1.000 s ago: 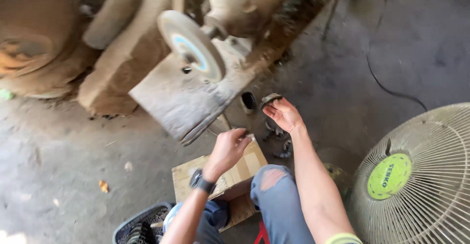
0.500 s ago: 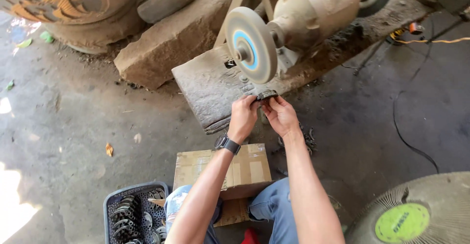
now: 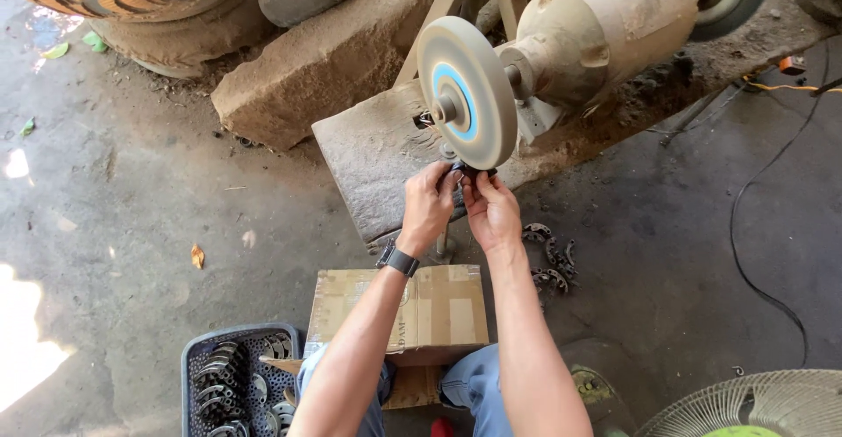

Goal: The recorder is using a bench grinder to smooth and clean motorcycle brake shoe components.

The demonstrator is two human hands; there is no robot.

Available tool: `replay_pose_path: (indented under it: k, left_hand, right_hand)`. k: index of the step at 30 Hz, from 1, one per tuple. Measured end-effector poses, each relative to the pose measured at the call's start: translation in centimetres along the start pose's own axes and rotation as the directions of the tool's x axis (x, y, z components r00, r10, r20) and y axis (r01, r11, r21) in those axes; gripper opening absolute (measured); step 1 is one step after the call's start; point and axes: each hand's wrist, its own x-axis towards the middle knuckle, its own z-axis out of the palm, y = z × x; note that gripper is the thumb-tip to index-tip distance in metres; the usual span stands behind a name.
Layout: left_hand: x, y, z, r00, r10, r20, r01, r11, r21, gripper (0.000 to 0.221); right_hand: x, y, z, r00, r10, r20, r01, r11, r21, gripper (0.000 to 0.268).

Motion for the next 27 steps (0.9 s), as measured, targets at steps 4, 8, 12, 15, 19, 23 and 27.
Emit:
replay_pose_path:
  k: [4, 8, 12, 15, 19, 23, 27]
  left_hand:
    - [0.2, 0.8, -0.1, 0.998, 0.051, -0.043, -0.051, 0.999, -0.018, 0.010]
    - [0.4, 0.2, 0.7, 0.998, 0.040, -0.058, -0.041, 0.999, -0.016, 0.007]
    - [0.4, -0.3, 0.4, 0.998, -0.017, -0.058, 0.014, 0.999, -0.052, 0.007]
    - [0.2, -0.7, -0.8, 0.996, -0.036, -0.078, 0.033, 0.999, -0.039, 0.010]
    - [-0.4, -0.5, -1.5, 0.995, -0.053, -0.084, 0.051, 0.998, -0.030, 0.009]
    - [-0.1, 0.1, 0.0, 0.998, -0.048, -0.051, 0.044, 0.996, -0.072, 0.009]
    - [-0.1, 0.2, 0.3, 0.999, -0.008, -0.036, 0.005, 0.996, -0.087, 0.010]
  right_hand:
    - [0.1, 0.5, 0.5, 1.000, -0.031, -0.005, 0.031, 0.999, -0.008, 0.020]
    - [0.4, 0.5, 0.2, 0.997, -0.058, -0.051, 0.059, 0.998, 0.016, 0.020]
    - [-0.2, 0.4, 1.9, 0.996, -0.081, -0.047, 0.080, 0.996, -0.025, 0.022]
    - [0.0, 1.4, 2.1, 0.998, -0.060, -0.002, 0.060, 0.995, -0.078, 0.022]
    - [-0.6, 1.5, 2.6, 1.000, -0.028, 0.007, 0.028, 0.996, -0.085, 0.022]
    - [-0.8, 0.0, 1.8, 0.997, -0.079, -0.021, 0.077, 0.995, -0.064, 0.019]
    - [-0.8, -0.3, 1.1, 0.996, -0.092, -0.022, 0.090, 0.995, -0.049, 0.016]
